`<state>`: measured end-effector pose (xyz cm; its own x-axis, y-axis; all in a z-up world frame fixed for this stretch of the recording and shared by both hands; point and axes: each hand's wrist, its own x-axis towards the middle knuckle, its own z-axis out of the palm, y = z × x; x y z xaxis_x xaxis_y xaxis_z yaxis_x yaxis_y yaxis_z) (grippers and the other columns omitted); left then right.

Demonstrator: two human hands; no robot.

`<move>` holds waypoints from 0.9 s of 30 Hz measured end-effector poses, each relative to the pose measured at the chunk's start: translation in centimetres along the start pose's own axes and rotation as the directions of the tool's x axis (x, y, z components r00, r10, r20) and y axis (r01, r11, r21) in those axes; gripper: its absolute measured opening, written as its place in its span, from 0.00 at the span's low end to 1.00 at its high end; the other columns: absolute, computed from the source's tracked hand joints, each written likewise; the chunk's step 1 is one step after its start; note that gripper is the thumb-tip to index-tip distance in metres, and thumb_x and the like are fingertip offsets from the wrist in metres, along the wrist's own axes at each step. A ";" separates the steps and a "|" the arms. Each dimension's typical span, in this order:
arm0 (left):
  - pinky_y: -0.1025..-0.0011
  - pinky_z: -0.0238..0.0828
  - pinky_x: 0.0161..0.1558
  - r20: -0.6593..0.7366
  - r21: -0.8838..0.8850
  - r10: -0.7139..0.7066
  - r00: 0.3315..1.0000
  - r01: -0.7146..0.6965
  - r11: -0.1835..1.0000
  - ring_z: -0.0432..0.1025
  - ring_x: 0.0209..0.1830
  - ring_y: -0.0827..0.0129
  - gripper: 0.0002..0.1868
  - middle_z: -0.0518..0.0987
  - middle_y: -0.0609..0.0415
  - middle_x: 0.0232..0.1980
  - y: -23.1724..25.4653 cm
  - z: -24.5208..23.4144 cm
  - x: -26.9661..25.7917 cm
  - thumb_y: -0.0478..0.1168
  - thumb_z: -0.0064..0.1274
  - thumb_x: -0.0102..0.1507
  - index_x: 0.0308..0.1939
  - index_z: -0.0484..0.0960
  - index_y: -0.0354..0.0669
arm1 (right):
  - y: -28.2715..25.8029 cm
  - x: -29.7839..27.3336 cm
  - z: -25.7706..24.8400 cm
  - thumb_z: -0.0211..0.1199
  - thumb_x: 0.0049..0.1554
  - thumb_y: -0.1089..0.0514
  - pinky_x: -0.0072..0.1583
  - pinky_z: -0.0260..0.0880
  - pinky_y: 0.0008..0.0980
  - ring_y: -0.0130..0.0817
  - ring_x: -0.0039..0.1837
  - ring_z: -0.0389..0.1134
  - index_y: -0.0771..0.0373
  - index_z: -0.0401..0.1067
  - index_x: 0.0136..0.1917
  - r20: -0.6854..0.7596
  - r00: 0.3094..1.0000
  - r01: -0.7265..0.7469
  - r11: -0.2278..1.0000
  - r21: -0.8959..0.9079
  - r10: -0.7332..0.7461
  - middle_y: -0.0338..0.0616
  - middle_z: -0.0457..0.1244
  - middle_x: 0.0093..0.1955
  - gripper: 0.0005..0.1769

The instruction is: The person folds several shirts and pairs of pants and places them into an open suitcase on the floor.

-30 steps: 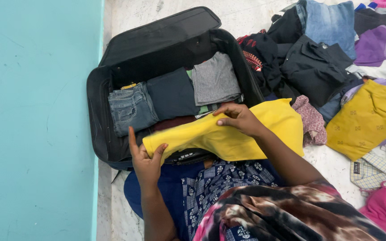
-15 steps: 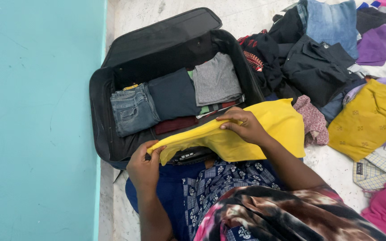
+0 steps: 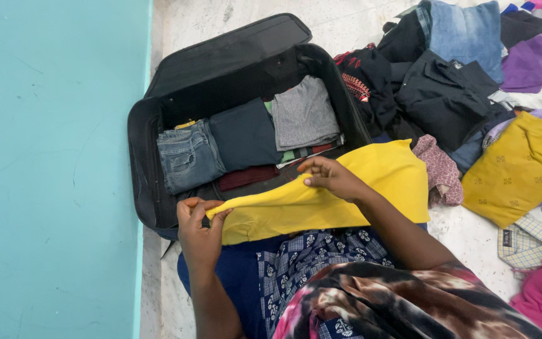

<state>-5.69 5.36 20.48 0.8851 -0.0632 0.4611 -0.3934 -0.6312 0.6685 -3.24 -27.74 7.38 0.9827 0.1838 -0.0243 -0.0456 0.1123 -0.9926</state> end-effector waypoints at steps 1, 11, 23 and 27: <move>0.67 0.71 0.46 0.005 0.011 0.019 1.000 -0.019 1.000 0.71 0.45 0.65 0.12 0.71 0.53 0.46 0.0 0.0 -0.1 0.39 0.69 0.55 0.40 0.87 0.41 | -0.1 0.1 0.1 0.68 0.61 0.62 0.52 0.67 0.26 0.25 0.49 0.65 0.69 0.69 0.70 0.042 0.999 -0.007 1.000 0.011 0.007 0.39 0.65 0.47 0.25; 0.65 0.71 0.47 0.004 0.039 -0.013 1.000 0.013 0.999 0.72 0.47 0.63 0.12 0.72 0.53 0.47 -0.3 -0.2 -0.2 0.40 0.69 0.55 0.39 0.86 0.41 | -5.2 -1.0 2.7 0.67 0.53 0.68 0.57 0.72 0.29 0.31 0.55 0.72 0.61 0.57 0.78 0.182 0.974 -0.140 0.990 0.030 0.132 0.54 0.71 0.55 0.42; 0.70 0.76 0.50 0.248 -0.306 -0.062 0.967 0.139 0.942 0.80 0.45 0.68 0.09 0.88 0.50 0.45 -2.9 -1.0 -1.1 0.32 0.61 0.62 0.43 0.78 0.36 | -6.4 -1.8 2.7 0.71 0.53 0.60 0.66 0.69 0.33 0.33 0.65 0.68 0.60 0.72 0.68 0.088 0.996 0.047 0.986 -0.163 -0.033 0.43 0.68 0.64 0.29; 0.75 0.77 0.47 0.291 -0.424 -0.027 0.956 0.154 0.892 0.80 0.44 0.71 0.09 0.87 0.48 0.45 -3.7 -0.8 -1.5 0.30 0.61 0.62 0.43 0.78 0.35 | -8.0 -1.8 3.5 0.73 0.50 0.58 0.65 0.66 0.35 0.35 0.65 0.65 0.57 0.74 0.64 0.131 0.989 0.119 0.870 -0.478 -0.063 0.40 0.67 0.61 0.27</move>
<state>-5.78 8.45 17.79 0.9295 -0.2684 0.2531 -0.3201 -0.2454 0.9151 -5.25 -25.52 15.77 0.9515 0.3029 0.0542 0.1632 -0.3474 -0.9234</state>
